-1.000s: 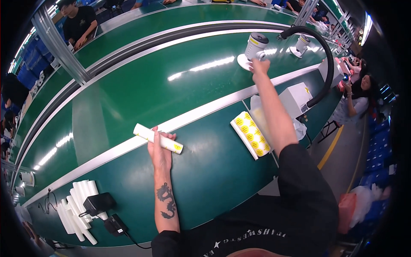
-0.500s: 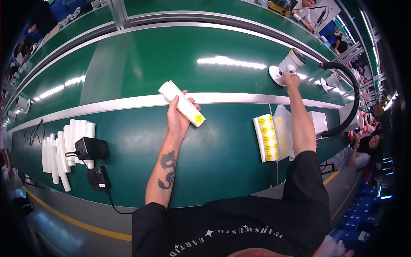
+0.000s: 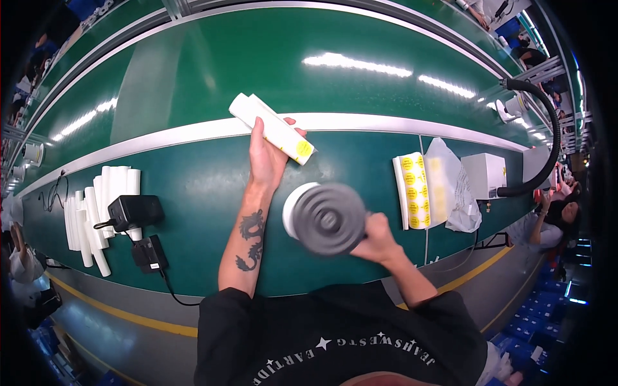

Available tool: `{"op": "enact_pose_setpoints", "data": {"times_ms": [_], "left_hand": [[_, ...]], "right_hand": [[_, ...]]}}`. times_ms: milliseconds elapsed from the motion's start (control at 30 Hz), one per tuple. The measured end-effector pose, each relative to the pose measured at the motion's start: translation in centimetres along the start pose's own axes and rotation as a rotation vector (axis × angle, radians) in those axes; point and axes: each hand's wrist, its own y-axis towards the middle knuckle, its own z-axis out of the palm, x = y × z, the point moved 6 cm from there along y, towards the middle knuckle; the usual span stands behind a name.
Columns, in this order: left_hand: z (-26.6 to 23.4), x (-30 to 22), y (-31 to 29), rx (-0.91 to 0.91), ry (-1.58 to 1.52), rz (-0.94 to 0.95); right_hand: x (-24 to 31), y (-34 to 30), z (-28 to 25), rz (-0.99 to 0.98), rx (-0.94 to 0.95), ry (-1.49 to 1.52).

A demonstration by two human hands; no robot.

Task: The person peels yellow labels from a backing sheet by hand and applies them to white cylindrical components on an assembly line.

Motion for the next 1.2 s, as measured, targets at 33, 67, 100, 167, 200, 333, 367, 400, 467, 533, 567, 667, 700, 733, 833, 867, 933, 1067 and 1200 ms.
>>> {"op": "enact_pose_setpoints", "data": {"times_ms": [33,67,100,167,200,333,367,400,467,533,567,667,700,733,833,867,933,1067,1200], "left_hand": [[0.7,-0.2,0.0,0.021,0.048,0.001],[1.4,-0.3,-0.2,0.017,0.061,0.005],[2.1,-0.6,-0.4,0.021,0.062,-0.002],[4.3,-1.3,-0.7,0.116,0.151,0.016],[4.9,-1.3,-0.8,0.122,0.15,0.01],[8.1,-2.4,-1.2,0.324,0.252,0.074],[8.8,-2.8,-1.4,0.373,0.291,0.109],[9.1,-3.1,-1.5,0.373,0.289,0.111],[9.9,-3.5,-2.1,0.408,0.309,0.135],[10.7,-3.5,-2.1,0.449,0.371,0.162],[10.8,-3.8,-2.2,0.475,0.451,0.213],[10.4,-3.8,-2.3,0.493,0.503,0.24],[10.4,-3.8,-2.3,0.492,0.503,0.241],[10.4,-3.9,-2.3,0.487,0.494,0.238],[10.7,-3.9,-2.6,0.44,0.456,0.202],[10.8,-3.8,-2.7,0.404,0.427,0.166],[11.1,-3.8,-2.9,0.394,0.451,0.179],[11.1,-3.6,-3.0,0.413,0.455,0.178],[10.5,-3.3,-2.8,0.462,0.408,0.146]], "right_hand": [[0.6,-0.3,1.0,-0.032,0.029,0.018],[0.6,-0.7,1.6,-0.067,0.006,0.034],[0.3,-0.8,2.0,-0.062,0.0,0.033],[0.3,-0.9,2.0,-0.117,-0.037,-0.044],[0.0,-1.1,2.2,-0.015,-0.013,0.046],[-0.8,-0.5,2.5,0.191,0.157,0.319],[-1.0,0.1,1.2,0.19,0.157,0.317],[-0.8,1.0,-0.4,0.125,0.157,0.336],[-1.3,2.4,-3.4,0.039,-0.063,0.335],[-1.2,3.5,-5.6,0.032,-0.29,0.304],[0.4,5.3,-5.8,-0.01,-0.319,0.239],[1.5,7.6,-4.7,-0.02,-0.339,0.158],[1.4,8.0,-4.2,0.013,-0.329,0.15],[1.2,8.0,-3.8,0.038,-0.354,0.166],[1.1,8.1,-3.7,-0.001,-0.399,0.079],[1.2,8.2,-3.5,0.0,-0.394,0.08],[1.9,7.9,-4.1,-0.067,-0.565,-0.078],[1.9,8.0,-3.6,-0.12,-0.477,-0.082],[1.5,8.0,-3.6,-0.055,-0.434,-0.023]]}}
